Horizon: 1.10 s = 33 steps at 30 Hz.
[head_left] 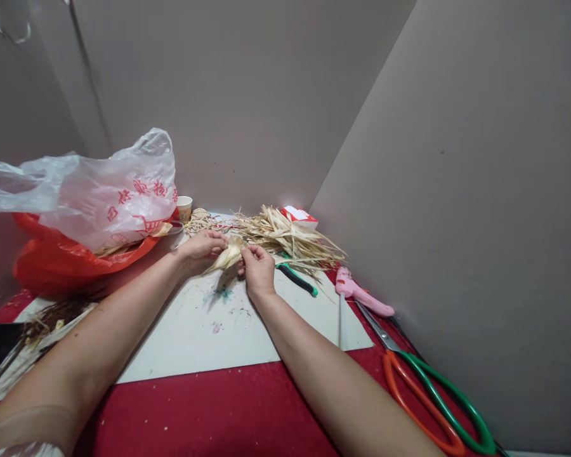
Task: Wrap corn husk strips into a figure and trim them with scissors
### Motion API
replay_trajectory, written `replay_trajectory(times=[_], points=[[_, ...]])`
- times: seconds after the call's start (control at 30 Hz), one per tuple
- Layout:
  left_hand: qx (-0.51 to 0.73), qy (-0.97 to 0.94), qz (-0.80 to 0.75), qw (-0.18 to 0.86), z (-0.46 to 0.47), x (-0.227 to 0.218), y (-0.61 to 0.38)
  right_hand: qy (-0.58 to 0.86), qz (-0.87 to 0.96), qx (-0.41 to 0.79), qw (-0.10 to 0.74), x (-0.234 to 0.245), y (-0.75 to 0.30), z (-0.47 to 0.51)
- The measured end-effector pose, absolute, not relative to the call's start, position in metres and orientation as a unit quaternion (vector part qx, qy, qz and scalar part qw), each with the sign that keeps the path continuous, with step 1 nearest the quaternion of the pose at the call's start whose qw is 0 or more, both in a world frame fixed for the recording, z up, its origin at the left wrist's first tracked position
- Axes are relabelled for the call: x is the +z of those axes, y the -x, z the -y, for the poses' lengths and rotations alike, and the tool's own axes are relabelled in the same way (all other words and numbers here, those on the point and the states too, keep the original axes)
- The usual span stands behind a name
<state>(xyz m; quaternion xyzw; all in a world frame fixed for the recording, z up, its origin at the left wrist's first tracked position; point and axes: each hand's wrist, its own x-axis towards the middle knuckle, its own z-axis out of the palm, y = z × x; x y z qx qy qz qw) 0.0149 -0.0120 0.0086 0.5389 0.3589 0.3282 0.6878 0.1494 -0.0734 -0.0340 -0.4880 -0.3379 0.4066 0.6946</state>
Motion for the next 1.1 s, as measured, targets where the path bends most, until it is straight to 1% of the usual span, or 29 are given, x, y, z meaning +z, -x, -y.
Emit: replay_trajectory(times=[0.1, 0.3, 0.37, 0.53, 0.7, 0.93, 1.1], points=[[0.333, -0.535, -0.346, 0.695, 0.014, 0.008, -0.015, 0.496, 0.334, 0.403, 0.693, -0.034, -0.149, 0.072], [0.214, -0.552, -0.329, 0.736, 0.020, 0.010, -0.011, 0.501, 0.324, 0.369, 0.712, -0.038, -0.151, 0.071], [0.199, -0.557, -0.337, 0.732, 0.021, 0.008, -0.010, 0.506, 0.327, 0.366, 0.709, -0.038, -0.151, 0.071], [0.256, -0.554, -0.336, 0.717, 0.019, 0.005, -0.010, 0.497, 0.328, 0.383, 0.706, -0.036, -0.149, 0.073], [0.325, -0.565, -0.363, 0.666, 0.014, 0.000, -0.011, 0.505, 0.363, 0.431, 0.654, -0.032, -0.140, 0.081], [0.381, -0.571, -0.382, 0.619, 0.016, -0.006, -0.010, 0.522, 0.391, 0.445, 0.613, -0.031, -0.130, 0.092], [0.380, -0.555, -0.353, 0.650, 0.020, -0.006, -0.011, 0.510, 0.382, 0.477, 0.605, -0.037, -0.134, 0.094]])
